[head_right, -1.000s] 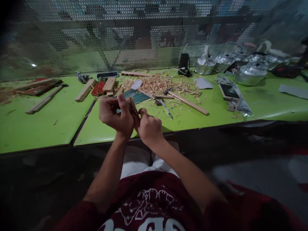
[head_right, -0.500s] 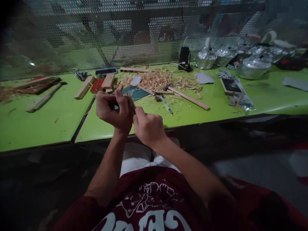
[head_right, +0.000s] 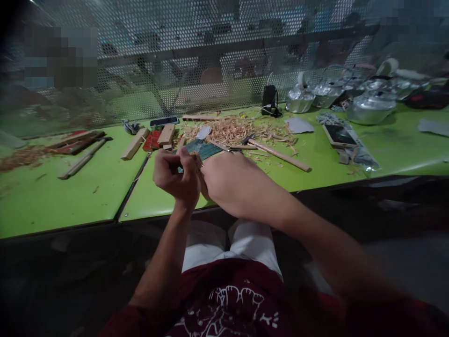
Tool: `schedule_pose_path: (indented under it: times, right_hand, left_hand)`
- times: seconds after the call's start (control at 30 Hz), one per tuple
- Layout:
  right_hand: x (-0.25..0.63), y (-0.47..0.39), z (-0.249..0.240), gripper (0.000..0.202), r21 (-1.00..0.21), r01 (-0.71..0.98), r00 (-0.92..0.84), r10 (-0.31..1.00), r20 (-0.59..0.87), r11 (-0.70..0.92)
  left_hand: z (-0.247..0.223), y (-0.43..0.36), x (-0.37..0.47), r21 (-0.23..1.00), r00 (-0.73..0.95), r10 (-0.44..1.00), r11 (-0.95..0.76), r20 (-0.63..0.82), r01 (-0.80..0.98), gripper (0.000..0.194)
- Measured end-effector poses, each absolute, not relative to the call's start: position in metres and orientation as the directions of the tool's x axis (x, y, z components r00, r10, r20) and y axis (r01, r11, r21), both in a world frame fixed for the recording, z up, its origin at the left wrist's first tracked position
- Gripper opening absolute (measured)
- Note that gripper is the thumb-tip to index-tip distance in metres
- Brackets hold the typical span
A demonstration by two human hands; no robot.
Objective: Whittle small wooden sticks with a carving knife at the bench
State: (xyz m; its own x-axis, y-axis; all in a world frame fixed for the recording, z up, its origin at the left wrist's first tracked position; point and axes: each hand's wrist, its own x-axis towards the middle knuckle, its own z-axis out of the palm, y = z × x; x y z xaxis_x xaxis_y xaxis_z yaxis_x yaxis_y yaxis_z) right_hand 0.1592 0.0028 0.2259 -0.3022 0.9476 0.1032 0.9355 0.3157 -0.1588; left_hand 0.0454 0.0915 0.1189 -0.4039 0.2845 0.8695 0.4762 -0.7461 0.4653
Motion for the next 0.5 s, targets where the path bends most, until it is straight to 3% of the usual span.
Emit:
schedule_pose_path:
  times: [0.23, 0.33, 0.5]
  right_hand:
    - [0.167, 0.011, 0.23, 0.027, -0.066, 0.913, -0.389, 0.908, 0.156, 0.402]
    - [0.168, 0.022, 0.234, 0.028, -0.034, 0.91, -0.409, 0.908, 0.093, 0.414]
    - [0.167, 0.035, 0.247, 0.038, -0.09, 0.906, -0.412, 0.91, 0.035, 0.414]
  left_hand:
    - [0.12, 0.09, 0.047, 0.432, -0.375, 0.262, -0.751, 0.889, 0.499, 0.033]
    - [0.119, 0.092, 0.046, 0.412, -0.368, 0.242, -0.755, 0.898, 0.51, 0.032]
    - [0.118, 0.095, 0.047, 0.387, -0.355, 0.22, -0.765, 0.908, 0.515, 0.031]
